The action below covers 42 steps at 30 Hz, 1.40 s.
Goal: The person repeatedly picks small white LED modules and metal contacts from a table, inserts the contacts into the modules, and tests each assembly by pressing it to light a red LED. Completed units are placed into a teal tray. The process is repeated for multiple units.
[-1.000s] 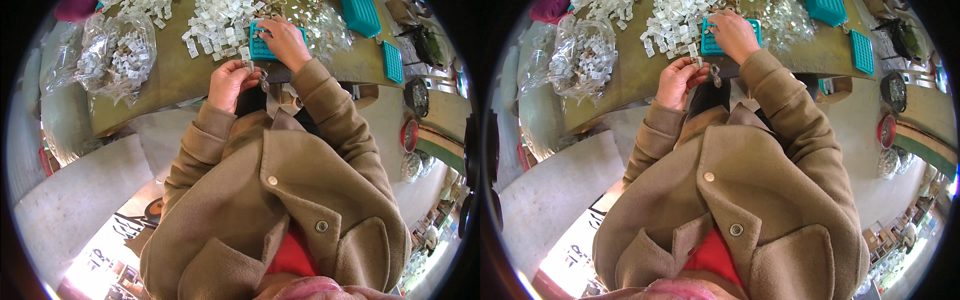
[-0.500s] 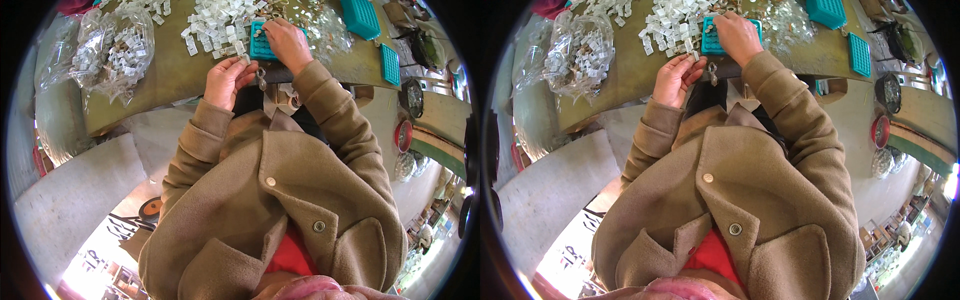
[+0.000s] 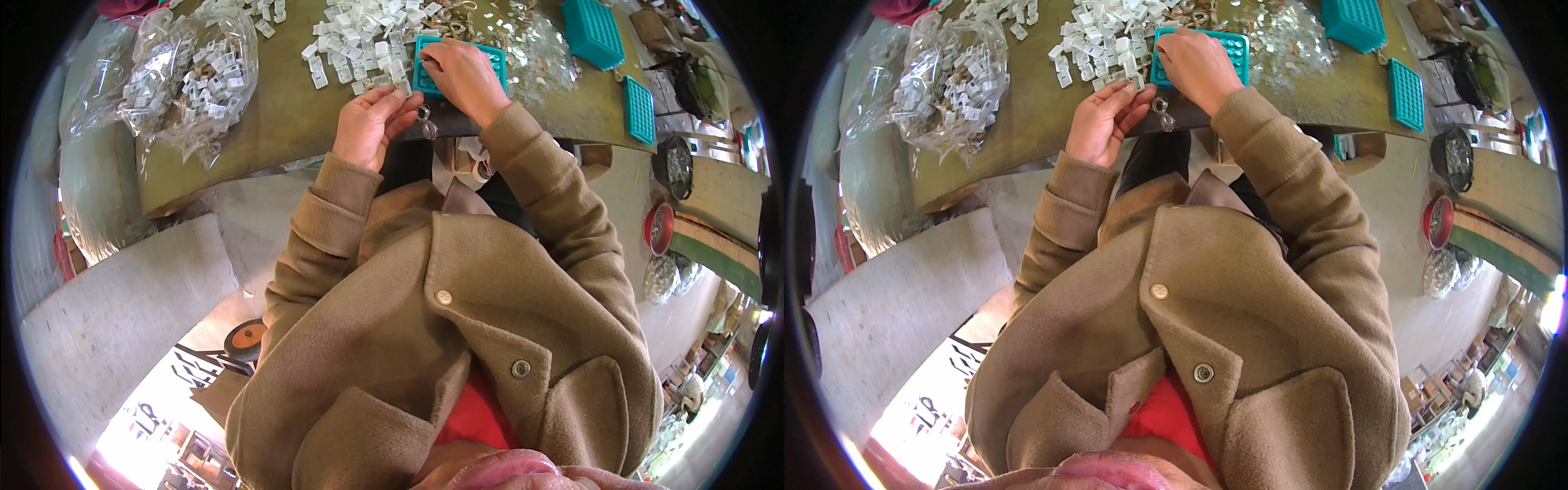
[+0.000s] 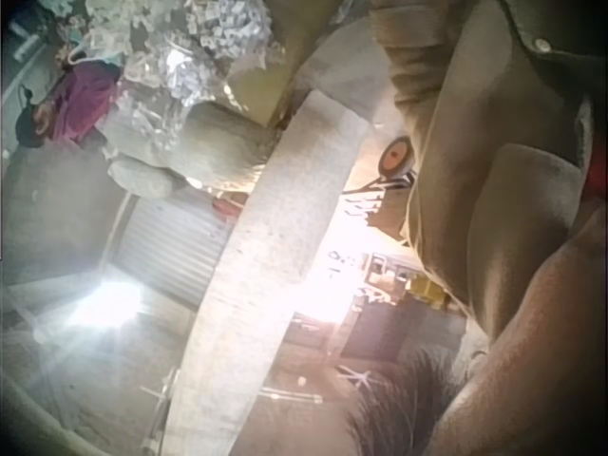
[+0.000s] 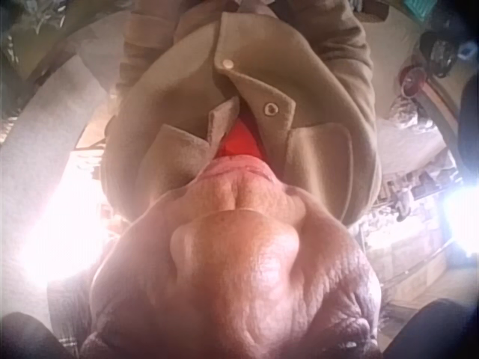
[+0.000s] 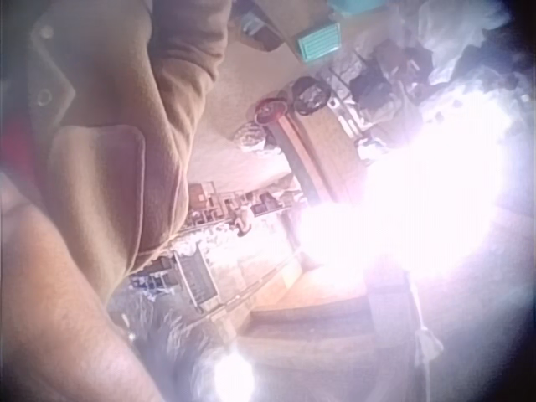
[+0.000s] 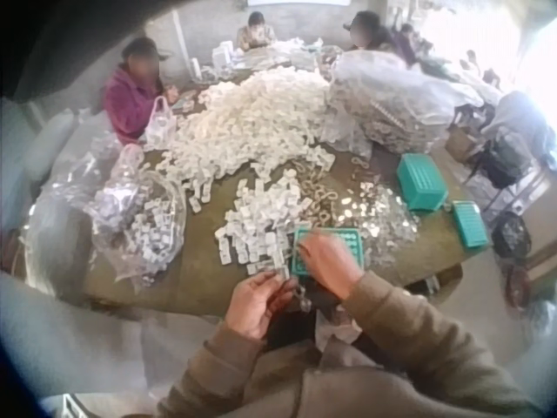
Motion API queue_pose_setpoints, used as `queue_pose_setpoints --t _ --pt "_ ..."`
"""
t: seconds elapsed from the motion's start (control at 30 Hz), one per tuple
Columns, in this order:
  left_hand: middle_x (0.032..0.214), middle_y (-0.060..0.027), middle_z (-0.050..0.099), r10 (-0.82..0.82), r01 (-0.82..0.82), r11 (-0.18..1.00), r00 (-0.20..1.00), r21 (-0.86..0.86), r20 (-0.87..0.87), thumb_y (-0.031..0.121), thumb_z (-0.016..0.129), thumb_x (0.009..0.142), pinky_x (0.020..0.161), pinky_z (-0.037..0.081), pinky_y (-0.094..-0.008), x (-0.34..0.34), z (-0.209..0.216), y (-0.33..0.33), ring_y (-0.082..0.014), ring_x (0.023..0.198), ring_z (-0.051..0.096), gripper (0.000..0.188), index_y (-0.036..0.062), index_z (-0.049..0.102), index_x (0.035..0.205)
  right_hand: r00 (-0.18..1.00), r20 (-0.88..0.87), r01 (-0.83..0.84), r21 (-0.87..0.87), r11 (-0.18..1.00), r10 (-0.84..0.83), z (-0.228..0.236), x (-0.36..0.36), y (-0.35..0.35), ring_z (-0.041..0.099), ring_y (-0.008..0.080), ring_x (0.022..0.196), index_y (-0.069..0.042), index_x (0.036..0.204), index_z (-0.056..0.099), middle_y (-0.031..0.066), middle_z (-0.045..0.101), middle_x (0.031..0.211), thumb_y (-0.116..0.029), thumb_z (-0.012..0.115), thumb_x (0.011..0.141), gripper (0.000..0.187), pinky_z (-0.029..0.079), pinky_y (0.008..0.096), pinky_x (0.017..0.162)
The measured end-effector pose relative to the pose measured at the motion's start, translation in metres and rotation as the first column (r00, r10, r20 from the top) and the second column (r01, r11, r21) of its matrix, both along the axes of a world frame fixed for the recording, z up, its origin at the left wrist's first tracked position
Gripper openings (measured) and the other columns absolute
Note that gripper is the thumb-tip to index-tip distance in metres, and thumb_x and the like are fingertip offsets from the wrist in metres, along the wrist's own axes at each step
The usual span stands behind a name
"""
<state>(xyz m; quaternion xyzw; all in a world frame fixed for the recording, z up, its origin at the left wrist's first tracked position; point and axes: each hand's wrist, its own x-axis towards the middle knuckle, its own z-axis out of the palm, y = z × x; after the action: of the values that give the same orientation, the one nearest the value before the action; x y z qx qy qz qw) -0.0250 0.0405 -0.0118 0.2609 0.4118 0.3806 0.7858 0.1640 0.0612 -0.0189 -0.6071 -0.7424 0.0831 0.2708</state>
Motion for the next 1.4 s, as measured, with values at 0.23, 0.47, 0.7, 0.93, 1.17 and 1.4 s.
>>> queue_pose_setpoints --t 0.23,0.47,0.7,0.93,1.17,1.4 --pt "0.106 -0.0156 0.068 0.041 -0.039 0.998 0.998 0.053 -0.036 0.007 0.06 0.094 0.076 0.059 -0.0237 0.004 -0.007 0.003 -0.0185 0.096 0.069 0.028 -0.0071 0.055 0.117 0.999 -0.014 -0.03 0.066 0.997 0.031 0.009 0.001 -0.011 0.063 0.0343 0.078 -0.004 0.096 0.06 0.0144 0.064 0.087 -0.013 0.064 0.085 0.015 0.051 0.0411 0.068" --pt "0.097 -0.0109 0.068 0.047 -0.043 0.994 0.998 0.098 -0.037 0.008 0.066 0.089 0.073 0.058 -0.0258 0.01 -0.005 -0.001 -0.0164 0.084 0.068 0.032 -0.0095 0.058 0.115 0.912 -0.353 -0.196 0.075 0.978 0.209 0.026 -0.008 -0.034 0.064 0.0283 0.073 -0.004 0.094 0.058 0.0113 0.062 0.083 -0.01 0.067 0.082 0.016 0.052 0.0357 0.065" --pt "0.098 -0.0097 0.068 0.045 -0.029 0.982 0.996 0.188 -0.081 0.004 0.067 0.087 0.073 0.058 -0.0262 0.01 -0.001 -0.006 -0.0138 0.081 0.066 0.026 -0.0064 0.063 0.11 0.947 -0.197 -0.204 0.25 0.947 0.255 0.018 -0.013 -0.038 0.062 0.0319 0.073 -0.006 0.094 0.061 0.0095 0.06 0.083 -0.009 0.067 0.083 0.013 0.052 0.0381 0.062" --pt "0.099 -0.0092 0.069 0.031 -0.025 0.994 0.998 0.103 -0.059 0.007 0.068 0.088 0.075 0.057 -0.0254 0.01 -0.001 -0.007 -0.0137 0.084 0.067 0.027 -0.0037 0.064 0.112 0.95 -0.21 -0.163 0.306 0.938 0.233 0.011 -0.014 -0.047 0.065 0.0295 0.074 -0.005 0.092 0.068 0.01 0.064 0.083 -0.005 0.065 0.083 0.009 0.053 0.0361 0.062" --pt "0.094 -0.0088 0.07 0.05 -0.05 0.999 0.999 -0.016 -0.002 0.015 0.066 0.091 0.068 0.056 -0.0238 0.004 -0.002 -0.004 -0.013 0.08 0.067 0.019 -0.0003 0.065 0.103 0.797 -0.603 -0.047 -0.073 0.996 -0.006 0.011 0.0 -0.033 0.066 0.0175 0.068 -0.001 0.103 0.069 0.0106 0.068 0.089 -0.011 0.062 0.092 0.016 0.052 0.0273 0.064" --pt "0.092 -0.0073 0.069 0.005 -0.005 1.0 0.998 0.006 -0.068 0.018 0.063 0.093 0.066 0.058 -0.022 0.005 -0.006 -0.005 -0.0114 0.079 0.067 0.019 0.0029 0.065 0.104 0.996 -0.084 0.049 0.142 0.989 -0.038 -0.011 0.0 0.004 0.063 0.0367 0.083 -0.009 0.103 0.066 0.0133 0.062 0.097 -0.008 0.06 0.087 0.017 0.052 0.0417 0.071"
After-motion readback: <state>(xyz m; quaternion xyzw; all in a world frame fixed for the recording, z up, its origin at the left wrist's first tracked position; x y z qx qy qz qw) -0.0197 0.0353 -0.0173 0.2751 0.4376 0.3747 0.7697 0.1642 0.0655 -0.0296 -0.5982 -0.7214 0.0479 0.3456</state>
